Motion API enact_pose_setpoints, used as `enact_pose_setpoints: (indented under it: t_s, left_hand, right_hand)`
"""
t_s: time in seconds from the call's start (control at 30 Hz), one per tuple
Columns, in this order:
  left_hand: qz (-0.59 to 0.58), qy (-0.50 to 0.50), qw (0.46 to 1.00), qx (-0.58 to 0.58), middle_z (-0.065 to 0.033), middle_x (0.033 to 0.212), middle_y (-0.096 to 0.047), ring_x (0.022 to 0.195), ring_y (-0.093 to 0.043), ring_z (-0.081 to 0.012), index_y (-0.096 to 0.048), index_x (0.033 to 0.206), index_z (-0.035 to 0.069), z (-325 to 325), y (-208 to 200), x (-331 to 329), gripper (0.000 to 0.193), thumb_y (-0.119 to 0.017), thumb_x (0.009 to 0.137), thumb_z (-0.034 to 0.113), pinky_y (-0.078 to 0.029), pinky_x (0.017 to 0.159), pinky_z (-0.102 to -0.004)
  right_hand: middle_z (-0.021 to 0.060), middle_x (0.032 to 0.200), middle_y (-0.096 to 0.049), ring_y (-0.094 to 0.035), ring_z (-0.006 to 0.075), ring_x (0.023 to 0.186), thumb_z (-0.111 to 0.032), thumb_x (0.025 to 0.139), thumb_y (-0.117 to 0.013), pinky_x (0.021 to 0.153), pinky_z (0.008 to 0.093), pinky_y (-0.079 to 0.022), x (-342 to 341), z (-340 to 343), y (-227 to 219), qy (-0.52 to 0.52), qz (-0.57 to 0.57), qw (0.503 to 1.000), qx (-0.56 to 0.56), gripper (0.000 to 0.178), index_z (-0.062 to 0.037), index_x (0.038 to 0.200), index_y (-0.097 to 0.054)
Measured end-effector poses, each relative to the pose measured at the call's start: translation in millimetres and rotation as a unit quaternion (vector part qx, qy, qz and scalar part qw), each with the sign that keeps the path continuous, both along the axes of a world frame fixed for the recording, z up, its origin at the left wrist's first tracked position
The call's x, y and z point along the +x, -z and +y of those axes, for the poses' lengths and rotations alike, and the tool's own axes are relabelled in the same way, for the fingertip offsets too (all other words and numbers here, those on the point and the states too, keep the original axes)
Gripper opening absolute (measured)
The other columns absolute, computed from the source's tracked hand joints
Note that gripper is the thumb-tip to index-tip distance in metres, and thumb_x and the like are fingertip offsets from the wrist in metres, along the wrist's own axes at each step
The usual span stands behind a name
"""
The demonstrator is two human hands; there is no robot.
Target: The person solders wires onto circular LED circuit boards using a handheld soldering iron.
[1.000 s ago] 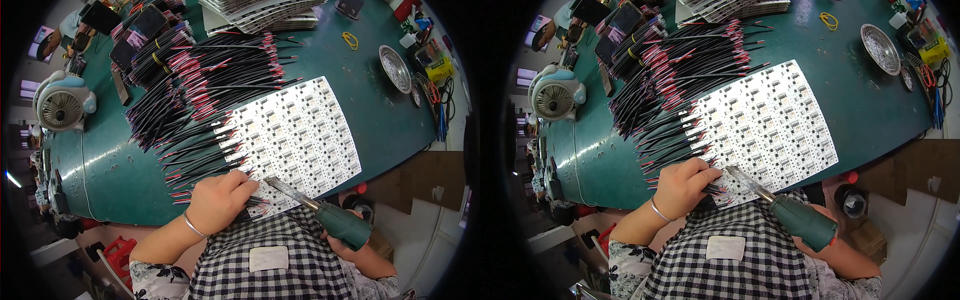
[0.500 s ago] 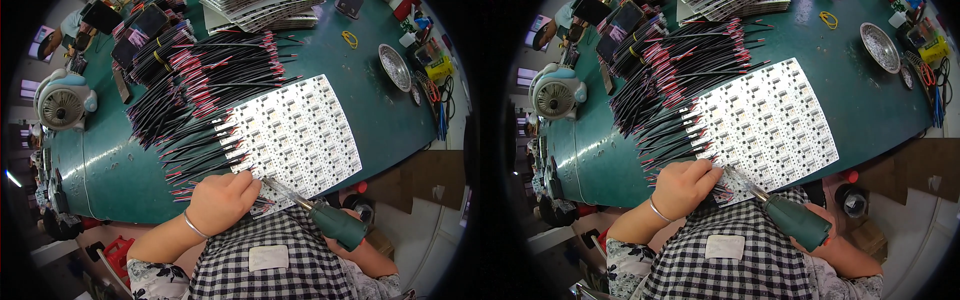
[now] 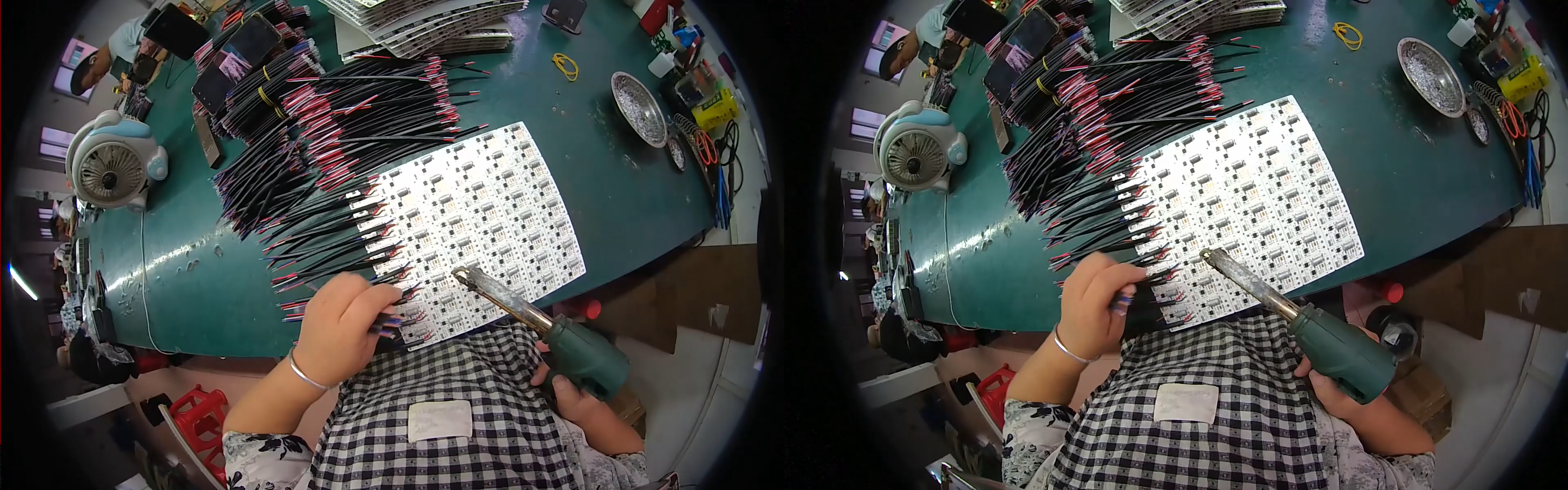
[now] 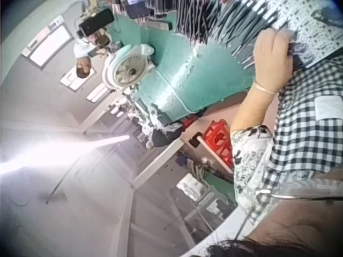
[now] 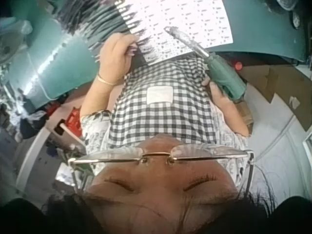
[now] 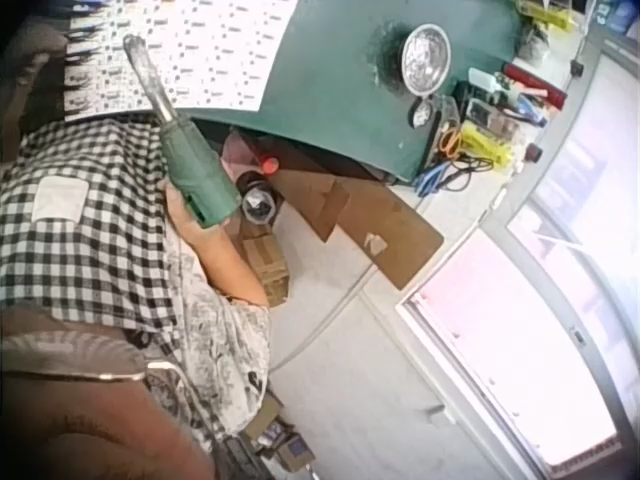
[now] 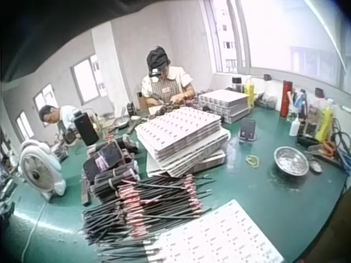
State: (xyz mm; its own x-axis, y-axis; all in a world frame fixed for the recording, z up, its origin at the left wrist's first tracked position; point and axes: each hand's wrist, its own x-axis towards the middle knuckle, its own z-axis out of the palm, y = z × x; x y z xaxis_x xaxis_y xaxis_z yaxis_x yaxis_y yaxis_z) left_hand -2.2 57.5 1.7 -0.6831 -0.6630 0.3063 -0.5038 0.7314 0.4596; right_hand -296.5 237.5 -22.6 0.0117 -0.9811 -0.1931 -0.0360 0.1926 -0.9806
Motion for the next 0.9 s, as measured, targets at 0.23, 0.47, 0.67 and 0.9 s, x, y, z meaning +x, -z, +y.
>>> enact_pose_setpoints:
  t_s: [0.23,0.47,0.67,0.9]
  left_hand:
    - [-0.096,-0.018,0.993,-0.071,-0.0027,0.066,-0.051,0.057,-0.053,-0.0214,-0.06,0.092,0.01,12.8,17.2,-2.8,0.03,-0.067,0.063,0.005,-0.042,0.052,-0.0338]
    - [-0.137,-0.017,0.987,-0.081,-0.0012,0.083,-0.059,0.067,-0.056,-0.0202,-0.061,0.092,0.013,8.5,10.7,-10.1,0.028,-0.068,0.065,0.011,-0.043,0.057,-0.0331]
    - [-0.091,0.17,0.979,-0.061,0.0028,0.088,-0.056,0.07,-0.053,-0.013,-0.059,0.09,0.016,-0.5,10.7,0.8,0.014,-0.061,0.077,0.02,-0.043,0.059,-0.027]
    - [-0.102,0.144,0.978,-0.109,0.004,0.085,-0.057,0.061,-0.052,-0.0108,-0.062,0.095,0.016,10.3,9.9,4.7,0.02,-0.063,0.075,0.018,-0.041,0.051,-0.0252]
  right_hand:
    - [0.0121,0.097,-0.064,-0.064,0.017,0.07,-0.015,0.09,-0.058,0.071,0.0302,-0.051,1.4,-6.1,-0.5,-0.06,0.105,0.992,-0.039,0.039,0.0052,0.123,-0.053]
    - [0.0106,0.089,-0.066,-0.062,0.0172,0.073,-0.031,0.095,-0.054,0.074,0.0298,-0.047,-2.9,0.2,1.3,-0.075,0.1,0.992,-0.002,0.049,0.0032,0.13,-0.05]
    - [0.0086,0.091,-0.069,-0.068,0.02,0.067,-0.005,0.081,-0.063,0.074,0.034,-0.051,-2.1,-0.9,-5.3,-0.047,0.118,0.992,-0.016,0.03,0.0002,0.11,-0.063]
    - [0.0097,0.099,-0.07,-0.068,0.0283,0.084,-0.008,0.076,-0.066,0.074,0.0356,-0.051,-6.4,-0.9,-10.1,-0.071,0.165,0.981,-0.069,0.028,-0.0034,0.103,-0.068]
